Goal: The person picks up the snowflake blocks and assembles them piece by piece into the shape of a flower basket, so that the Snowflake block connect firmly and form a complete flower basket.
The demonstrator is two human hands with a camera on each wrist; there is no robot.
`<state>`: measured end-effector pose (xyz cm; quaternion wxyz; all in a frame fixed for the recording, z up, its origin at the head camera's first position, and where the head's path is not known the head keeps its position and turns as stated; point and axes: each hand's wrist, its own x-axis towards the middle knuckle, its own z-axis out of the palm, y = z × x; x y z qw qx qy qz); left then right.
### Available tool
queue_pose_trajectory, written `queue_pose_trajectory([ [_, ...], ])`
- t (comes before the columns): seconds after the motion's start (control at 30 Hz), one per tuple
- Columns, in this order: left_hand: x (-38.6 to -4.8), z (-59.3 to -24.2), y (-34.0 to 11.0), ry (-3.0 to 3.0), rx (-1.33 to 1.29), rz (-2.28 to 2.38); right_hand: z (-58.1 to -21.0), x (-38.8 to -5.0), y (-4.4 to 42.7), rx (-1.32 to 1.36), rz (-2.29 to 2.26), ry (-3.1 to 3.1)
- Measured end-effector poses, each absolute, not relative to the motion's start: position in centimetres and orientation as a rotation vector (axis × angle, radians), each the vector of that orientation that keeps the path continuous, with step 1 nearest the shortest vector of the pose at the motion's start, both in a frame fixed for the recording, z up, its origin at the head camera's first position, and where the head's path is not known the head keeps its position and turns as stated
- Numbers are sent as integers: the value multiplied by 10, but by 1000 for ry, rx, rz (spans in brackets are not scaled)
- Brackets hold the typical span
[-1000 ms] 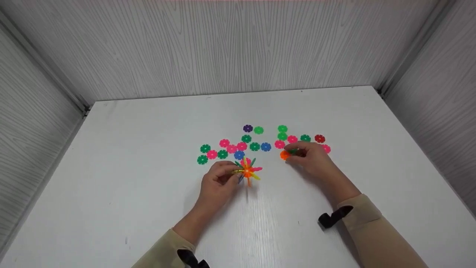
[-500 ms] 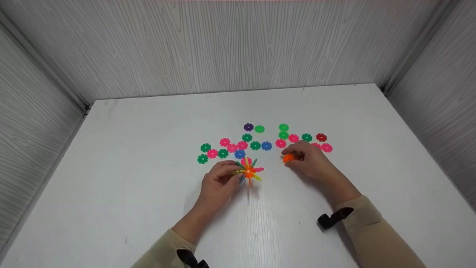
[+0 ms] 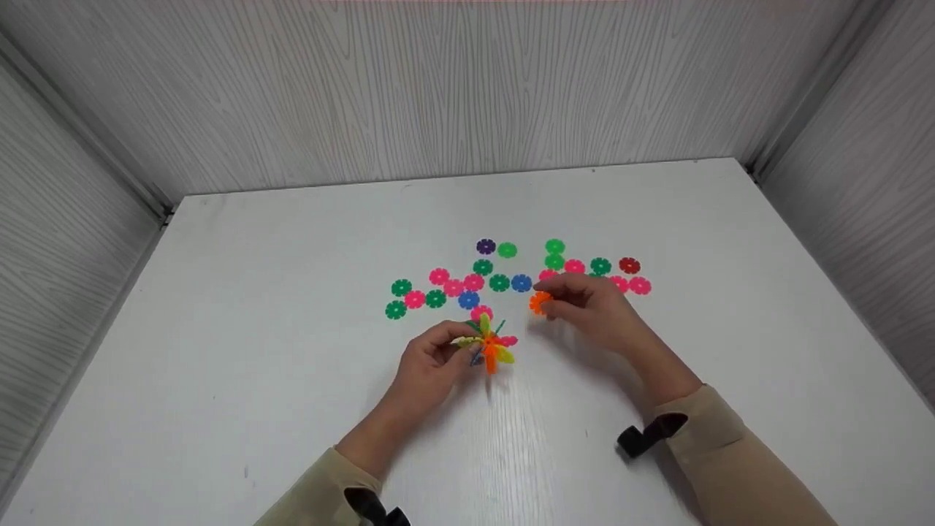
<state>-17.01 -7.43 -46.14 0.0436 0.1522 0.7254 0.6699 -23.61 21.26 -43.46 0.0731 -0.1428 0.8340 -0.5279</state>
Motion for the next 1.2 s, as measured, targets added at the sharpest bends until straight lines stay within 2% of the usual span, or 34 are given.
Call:
queue_pose_trajectory([
  [0.13,-170,-462,-74,2200,495,2005,-424,-227,199,-537,-1693,2481],
  [0.47,-171,-464,-75,2199,582,1921,-424,-213,182,-735,-1600,2587],
  [1.2,-169,-462,-77,2118,632,1902,-420,-211,180,-753,-1626,2511],
])
